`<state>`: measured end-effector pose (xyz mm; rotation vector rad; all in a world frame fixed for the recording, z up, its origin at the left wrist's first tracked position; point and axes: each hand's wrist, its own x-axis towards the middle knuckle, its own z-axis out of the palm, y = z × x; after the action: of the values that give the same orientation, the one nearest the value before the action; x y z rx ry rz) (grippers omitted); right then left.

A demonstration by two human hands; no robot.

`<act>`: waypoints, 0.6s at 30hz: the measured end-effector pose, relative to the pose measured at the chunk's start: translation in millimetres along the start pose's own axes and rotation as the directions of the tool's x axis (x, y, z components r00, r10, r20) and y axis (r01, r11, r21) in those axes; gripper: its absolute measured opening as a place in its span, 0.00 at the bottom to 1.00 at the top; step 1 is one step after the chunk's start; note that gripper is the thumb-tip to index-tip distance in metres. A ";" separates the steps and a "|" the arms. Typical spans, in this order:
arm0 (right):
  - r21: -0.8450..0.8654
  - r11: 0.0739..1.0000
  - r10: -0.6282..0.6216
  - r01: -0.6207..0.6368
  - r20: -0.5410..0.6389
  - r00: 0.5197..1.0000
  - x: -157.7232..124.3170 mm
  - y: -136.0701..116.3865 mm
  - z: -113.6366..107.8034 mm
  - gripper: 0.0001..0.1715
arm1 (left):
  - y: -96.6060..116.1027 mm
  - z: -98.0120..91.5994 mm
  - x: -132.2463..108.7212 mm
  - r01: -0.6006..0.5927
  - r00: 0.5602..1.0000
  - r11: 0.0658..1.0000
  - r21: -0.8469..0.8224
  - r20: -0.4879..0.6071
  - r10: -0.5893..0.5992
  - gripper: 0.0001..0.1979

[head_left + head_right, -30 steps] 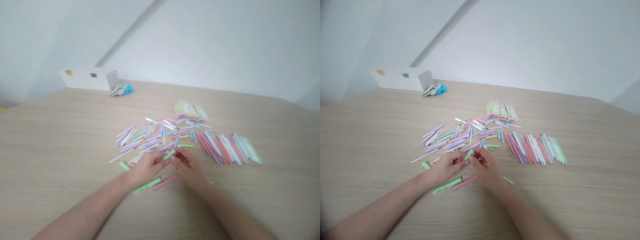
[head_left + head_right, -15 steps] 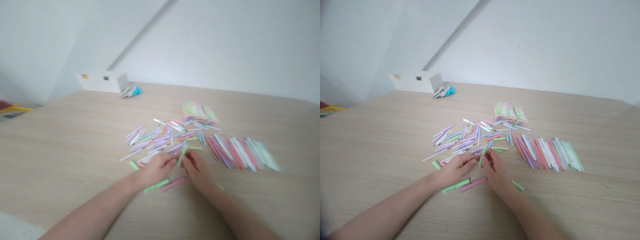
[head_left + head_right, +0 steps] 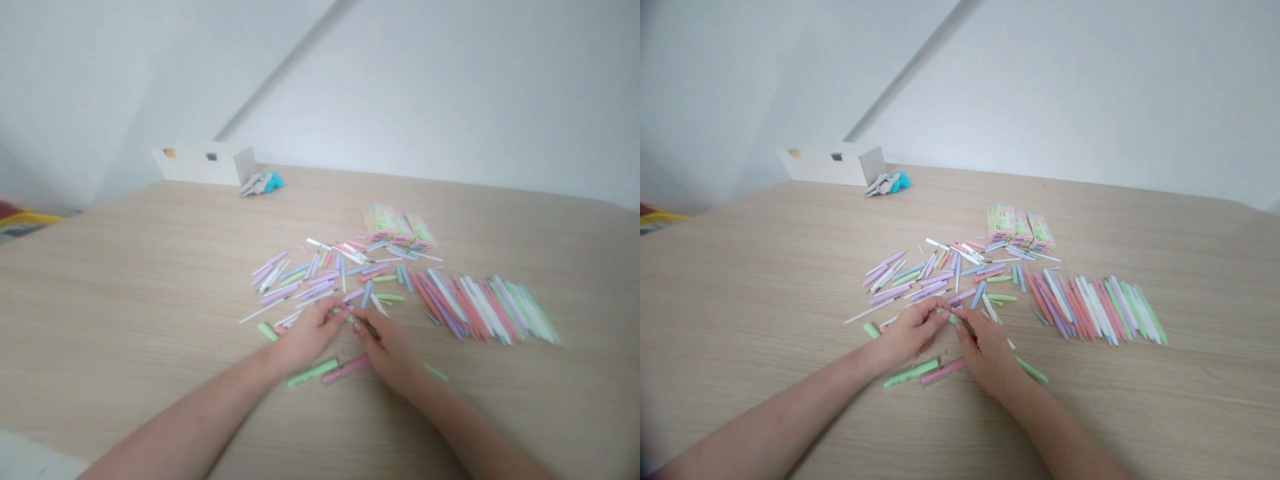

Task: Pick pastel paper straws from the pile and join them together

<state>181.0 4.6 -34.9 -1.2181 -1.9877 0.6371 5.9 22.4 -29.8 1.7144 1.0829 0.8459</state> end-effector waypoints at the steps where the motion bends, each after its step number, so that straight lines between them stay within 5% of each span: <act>1: 0.003 1.000 0.017 -0.017 -0.005 1.000 -0.1 0.5 -0.3 0.13 | 1.1 -0.8 0.0 -0.022 1.000 0.997 0.067 0.003 0.022 0.12; 12: 0.312 0.920 0.286 -0.239 -0.116 0.951 8.4 4.2 -8.0 0.14 | 8.3 -4.8 -3.9 -0.078 0.997 0.919 0.386 0.011 0.080 0.14; 18: 0.287 0.924 0.313 -0.254 -0.185 0.931 25.6 7.8 -18.9 0.11 | 11.1 -3.3 -5.3 -0.060 0.997 0.883 0.466 -0.009 0.072 0.13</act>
<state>192.2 31.9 -20.6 -1.3622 -1.4973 0.8321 4.3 16.4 -18.7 2.1525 1.3300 0.6831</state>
